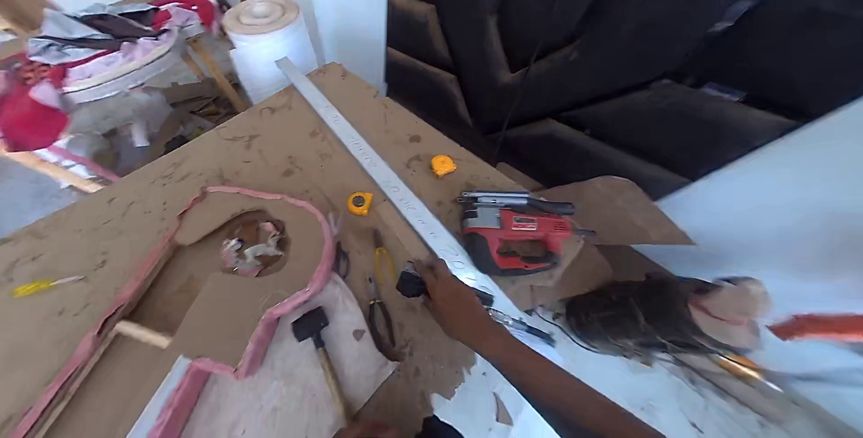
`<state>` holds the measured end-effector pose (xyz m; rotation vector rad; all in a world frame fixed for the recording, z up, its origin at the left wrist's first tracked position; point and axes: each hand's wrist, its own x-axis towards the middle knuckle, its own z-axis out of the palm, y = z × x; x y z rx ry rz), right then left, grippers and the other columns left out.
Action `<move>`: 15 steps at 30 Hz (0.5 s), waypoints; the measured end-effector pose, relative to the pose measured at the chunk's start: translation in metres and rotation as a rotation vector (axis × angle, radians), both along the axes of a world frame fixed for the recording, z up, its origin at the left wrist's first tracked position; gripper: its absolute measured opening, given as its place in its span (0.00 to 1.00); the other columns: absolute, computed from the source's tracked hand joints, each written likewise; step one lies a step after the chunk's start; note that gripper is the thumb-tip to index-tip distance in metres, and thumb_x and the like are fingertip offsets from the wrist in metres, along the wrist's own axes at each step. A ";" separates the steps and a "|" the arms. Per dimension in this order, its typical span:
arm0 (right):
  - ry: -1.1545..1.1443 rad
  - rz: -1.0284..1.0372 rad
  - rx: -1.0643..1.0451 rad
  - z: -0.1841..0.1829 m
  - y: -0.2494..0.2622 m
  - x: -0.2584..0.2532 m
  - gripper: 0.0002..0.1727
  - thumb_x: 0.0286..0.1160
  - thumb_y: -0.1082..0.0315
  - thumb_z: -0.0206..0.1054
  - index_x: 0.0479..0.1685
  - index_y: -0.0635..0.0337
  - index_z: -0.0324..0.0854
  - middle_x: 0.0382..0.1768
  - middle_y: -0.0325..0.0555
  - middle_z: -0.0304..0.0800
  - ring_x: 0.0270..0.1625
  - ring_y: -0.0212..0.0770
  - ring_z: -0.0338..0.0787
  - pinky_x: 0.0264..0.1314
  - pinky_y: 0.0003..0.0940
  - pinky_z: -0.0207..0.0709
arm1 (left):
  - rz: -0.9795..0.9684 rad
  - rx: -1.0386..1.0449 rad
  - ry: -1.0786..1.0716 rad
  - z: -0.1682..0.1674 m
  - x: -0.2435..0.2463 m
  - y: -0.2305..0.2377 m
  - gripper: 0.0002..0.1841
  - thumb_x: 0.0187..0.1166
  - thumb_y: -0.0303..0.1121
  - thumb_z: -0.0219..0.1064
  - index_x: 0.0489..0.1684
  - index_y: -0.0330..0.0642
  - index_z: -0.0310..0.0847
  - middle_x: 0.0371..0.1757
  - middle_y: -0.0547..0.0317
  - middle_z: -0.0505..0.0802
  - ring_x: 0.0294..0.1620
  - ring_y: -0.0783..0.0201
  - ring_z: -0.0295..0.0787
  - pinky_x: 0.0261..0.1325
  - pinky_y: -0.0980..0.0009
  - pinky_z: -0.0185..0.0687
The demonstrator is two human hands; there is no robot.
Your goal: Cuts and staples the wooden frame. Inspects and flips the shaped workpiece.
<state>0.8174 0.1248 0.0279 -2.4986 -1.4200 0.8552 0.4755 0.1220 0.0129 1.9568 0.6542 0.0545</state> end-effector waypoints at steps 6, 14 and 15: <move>0.044 0.021 0.377 -0.084 0.004 -0.035 0.31 0.72 0.67 0.73 0.79 0.53 0.78 0.84 0.61 0.69 0.83 0.67 0.70 0.81 0.68 0.68 | 0.513 0.084 -0.270 0.010 -0.053 -0.007 0.16 0.86 0.35 0.65 0.66 0.44 0.87 0.64 0.55 0.92 0.62 0.60 0.92 0.64 0.57 0.91; 0.565 0.130 0.682 -0.022 -0.048 -0.153 0.19 0.82 0.62 0.66 0.60 0.71 0.85 0.62 0.63 0.86 0.64 0.48 0.88 0.63 0.43 0.87 | 1.670 0.375 0.258 -0.038 -0.323 -0.179 0.19 0.83 0.32 0.65 0.69 0.34 0.82 0.67 0.44 0.90 0.69 0.52 0.87 0.72 0.49 0.83; 0.583 0.114 0.673 -0.013 -0.052 -0.179 0.20 0.82 0.61 0.67 0.59 0.71 0.86 0.60 0.62 0.87 0.61 0.46 0.89 0.61 0.42 0.87 | 1.816 0.447 0.313 -0.035 -0.356 -0.203 0.20 0.83 0.32 0.65 0.70 0.31 0.80 0.68 0.39 0.89 0.71 0.47 0.85 0.73 0.46 0.81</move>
